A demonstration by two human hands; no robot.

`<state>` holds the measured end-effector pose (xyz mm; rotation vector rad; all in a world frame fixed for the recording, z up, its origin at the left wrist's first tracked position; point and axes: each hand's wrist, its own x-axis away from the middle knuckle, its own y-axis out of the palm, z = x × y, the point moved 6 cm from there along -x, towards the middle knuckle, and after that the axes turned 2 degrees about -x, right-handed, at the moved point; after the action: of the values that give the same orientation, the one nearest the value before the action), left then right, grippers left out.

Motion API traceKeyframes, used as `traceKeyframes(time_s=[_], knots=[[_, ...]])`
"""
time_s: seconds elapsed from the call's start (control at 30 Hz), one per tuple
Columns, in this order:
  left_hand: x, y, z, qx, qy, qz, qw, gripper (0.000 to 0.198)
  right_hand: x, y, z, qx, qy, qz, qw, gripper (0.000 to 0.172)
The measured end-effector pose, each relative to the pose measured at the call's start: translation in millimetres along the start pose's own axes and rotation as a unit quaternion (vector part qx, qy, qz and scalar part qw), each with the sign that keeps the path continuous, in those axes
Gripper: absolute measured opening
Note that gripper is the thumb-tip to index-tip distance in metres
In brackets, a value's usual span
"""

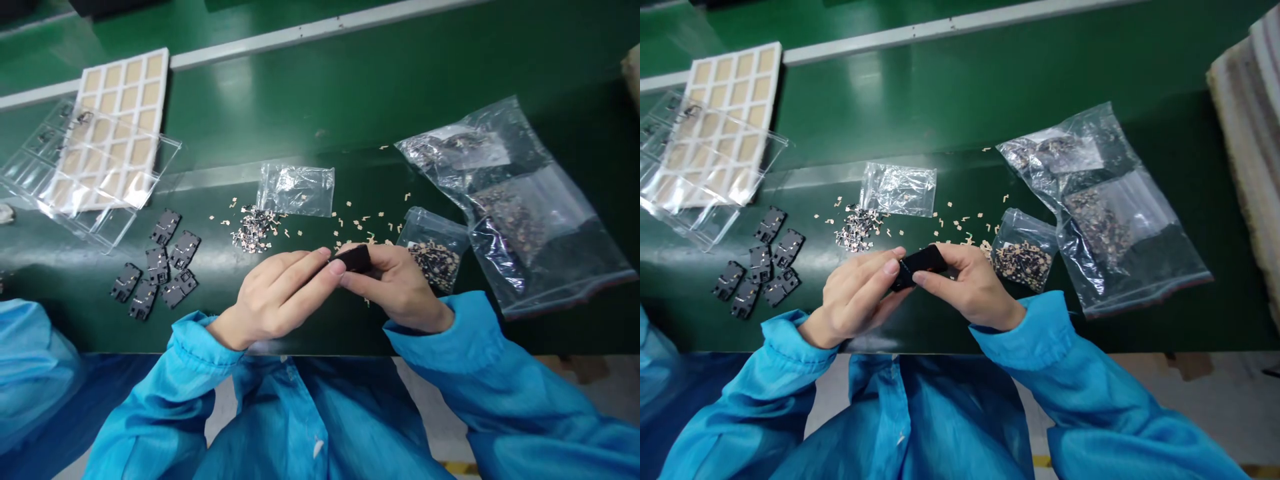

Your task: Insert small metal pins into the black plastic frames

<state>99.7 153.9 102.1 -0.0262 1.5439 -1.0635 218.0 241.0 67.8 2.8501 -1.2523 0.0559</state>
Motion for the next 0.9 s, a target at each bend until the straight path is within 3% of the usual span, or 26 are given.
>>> traceKeyframes(time_s=[0.17, 0.33, 0.43, 0.5, 0.57, 0.7, 0.8, 0.9], knots=[[-1, 3.6, 2, -0.043, 0.028, -0.014, 0.999, 0.027, 2, -2, 12, -0.001, 0.019, 0.005, 1.000, 0.027], [2, 3.5, 4, -0.086, 0.014, -0.017, 0.996, 0.020, -1, -6, 25, 0.029, 0.024, 0.014, 0.999, 0.036], [17, -19.2, 7, -0.111, -0.045, -0.015, 0.993, 0.024, -4, 4, 18, 0.032, 0.005, -0.037, 0.999, 0.043], [41, -44.7, 0, -0.139, -0.132, -0.016, 0.981, 0.031, -4, 8, 10, 0.030, -0.012, -0.049, 0.998, 0.042], [73, -74.2, -16, -0.208, -0.246, -0.021, 0.946, 0.035, -2, 11, 3, 0.027, -0.024, -0.053, 0.998, 0.038], [136, -129.8, -59, -0.333, -0.431, -0.018, 0.838, 0.038, 1, 16, -2, 0.031, -0.047, -0.072, 0.996, 0.035], [165, -166.4, -82, -0.372, -0.528, -0.005, 0.764, 0.041, 1, 13, -2, 0.038, -0.051, -0.070, 0.996, 0.032], [181, -206.5, -90, -0.392, -0.599, 0.032, 0.698, 0.047, -3, 8, -2, 0.031, -0.059, -0.056, 0.996, 0.025]])
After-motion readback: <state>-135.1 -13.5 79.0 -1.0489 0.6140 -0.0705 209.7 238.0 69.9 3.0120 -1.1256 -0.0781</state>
